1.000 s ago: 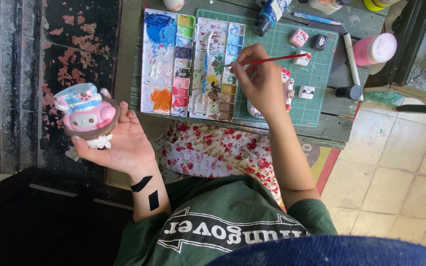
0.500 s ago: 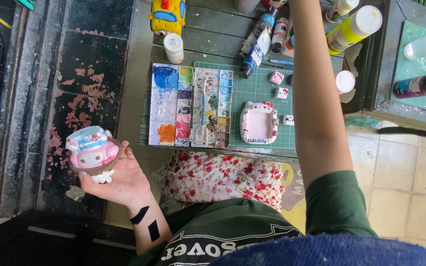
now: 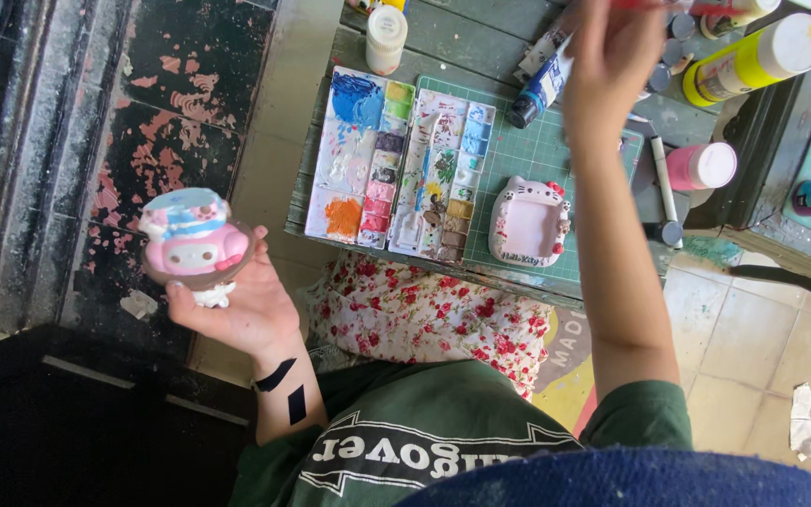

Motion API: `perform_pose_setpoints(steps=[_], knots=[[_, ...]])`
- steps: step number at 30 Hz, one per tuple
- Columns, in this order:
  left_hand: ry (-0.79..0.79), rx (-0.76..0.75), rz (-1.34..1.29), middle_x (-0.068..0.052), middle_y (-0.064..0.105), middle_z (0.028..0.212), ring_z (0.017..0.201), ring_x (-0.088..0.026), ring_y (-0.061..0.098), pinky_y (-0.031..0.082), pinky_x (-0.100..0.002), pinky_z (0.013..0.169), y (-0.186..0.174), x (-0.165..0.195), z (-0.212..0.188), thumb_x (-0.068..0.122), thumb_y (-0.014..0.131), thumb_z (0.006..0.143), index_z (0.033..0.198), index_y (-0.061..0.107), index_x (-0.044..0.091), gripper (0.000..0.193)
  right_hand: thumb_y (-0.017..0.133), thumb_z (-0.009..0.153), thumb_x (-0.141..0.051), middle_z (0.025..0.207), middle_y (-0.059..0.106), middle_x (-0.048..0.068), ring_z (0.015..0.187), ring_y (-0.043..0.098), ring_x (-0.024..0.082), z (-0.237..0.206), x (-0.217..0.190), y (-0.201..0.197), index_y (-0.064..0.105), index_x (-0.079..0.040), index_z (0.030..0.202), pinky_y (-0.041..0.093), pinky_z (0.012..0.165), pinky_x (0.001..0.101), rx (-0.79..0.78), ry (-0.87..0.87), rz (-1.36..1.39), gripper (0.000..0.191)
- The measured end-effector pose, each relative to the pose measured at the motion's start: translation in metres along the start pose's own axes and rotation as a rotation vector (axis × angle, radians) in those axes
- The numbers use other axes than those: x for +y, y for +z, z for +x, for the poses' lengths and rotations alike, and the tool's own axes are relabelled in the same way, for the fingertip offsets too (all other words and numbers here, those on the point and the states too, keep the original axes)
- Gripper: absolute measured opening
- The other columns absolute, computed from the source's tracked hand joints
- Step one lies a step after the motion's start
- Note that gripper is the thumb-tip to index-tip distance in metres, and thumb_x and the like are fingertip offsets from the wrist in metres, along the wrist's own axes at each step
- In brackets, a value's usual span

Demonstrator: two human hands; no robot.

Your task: The person holds a small Sanrio-style plaster figurine in one hand and paints its details with a brush, dipping the brush into a watercolor palette between strokes. They rotate the figurine to reach different sides, then set it down and handle small painted tiles on the table.

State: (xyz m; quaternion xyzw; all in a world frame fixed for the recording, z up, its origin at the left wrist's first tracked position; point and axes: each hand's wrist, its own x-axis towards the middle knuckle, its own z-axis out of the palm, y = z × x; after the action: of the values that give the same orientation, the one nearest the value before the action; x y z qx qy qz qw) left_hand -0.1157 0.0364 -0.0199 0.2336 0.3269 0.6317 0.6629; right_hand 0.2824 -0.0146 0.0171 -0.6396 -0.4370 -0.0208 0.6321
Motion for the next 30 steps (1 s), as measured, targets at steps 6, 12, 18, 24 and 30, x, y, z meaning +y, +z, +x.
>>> perform_pose_setpoints(steps=[6,12,18,24,30], knots=[[-0.068,-0.082,0.002,-0.013,0.055,0.143,0.117,-0.026,0.060,0.054,-0.044,0.096,0.005,-0.020,-0.015,0.055,0.056,0.097,0.155,0.042,0.010,0.075,0.067,0.105,-0.010,0.088,0.077,0.005,0.072,0.071,0.008,-0.124,-0.002,0.037,0.061,-0.004,0.104,0.047,0.055,0.0218,-0.535,0.419,-0.096,0.009],[-0.068,-0.098,0.029,-0.014,0.053,0.146,0.117,-0.026,0.059,0.053,-0.044,0.095,0.009,-0.024,-0.021,0.056,0.056,0.098,0.156,0.041,0.008,0.077,0.070,0.103,-0.014,0.090,0.077,0.004,0.080,0.078,0.015,-0.131,-0.022,0.047,0.064,-0.006,0.107,0.056,0.067,0.0299,-0.643,0.256,-0.136,0.011],[-0.074,-0.098,0.032,-0.014,0.052,0.144,0.121,-0.026,0.058,0.053,-0.044,0.096,0.009,-0.023,-0.025,0.056,0.057,0.098,0.157,0.040,0.009,0.078,0.073,0.101,-0.018,0.086,0.076,0.003,0.076,0.077,0.019,-0.135,-0.023,0.047,0.066,-0.009,0.106,0.055,0.064,0.0351,-0.645,0.197,-0.275,0.012],[-0.069,-0.111,0.040,-0.013,0.052,0.147,0.120,-0.026,0.058,0.053,-0.046,0.097,0.009,-0.024,-0.026,0.056,0.058,0.097,0.157,0.039,0.010,0.078,0.074,0.100,-0.021,0.082,0.075,0.002,0.070,0.075,0.018,-0.142,-0.030,0.048,0.065,-0.010,0.103,0.053,0.059,0.0350,-0.578,0.123,-0.308,0.014],[-0.151,-0.115,0.037,-0.014,0.051,0.150,0.130,-0.028,0.057,0.053,-0.052,0.107,0.001,-0.031,-0.032,0.056,0.058,0.096,0.157,0.037,0.008,0.081,0.077,0.098,-0.025,0.070,0.072,0.000,0.059,0.071,0.017,-0.143,-0.035,0.051,0.068,-0.012,0.098,0.050,0.054,0.0335,-0.561,0.115,-0.409,0.015]])
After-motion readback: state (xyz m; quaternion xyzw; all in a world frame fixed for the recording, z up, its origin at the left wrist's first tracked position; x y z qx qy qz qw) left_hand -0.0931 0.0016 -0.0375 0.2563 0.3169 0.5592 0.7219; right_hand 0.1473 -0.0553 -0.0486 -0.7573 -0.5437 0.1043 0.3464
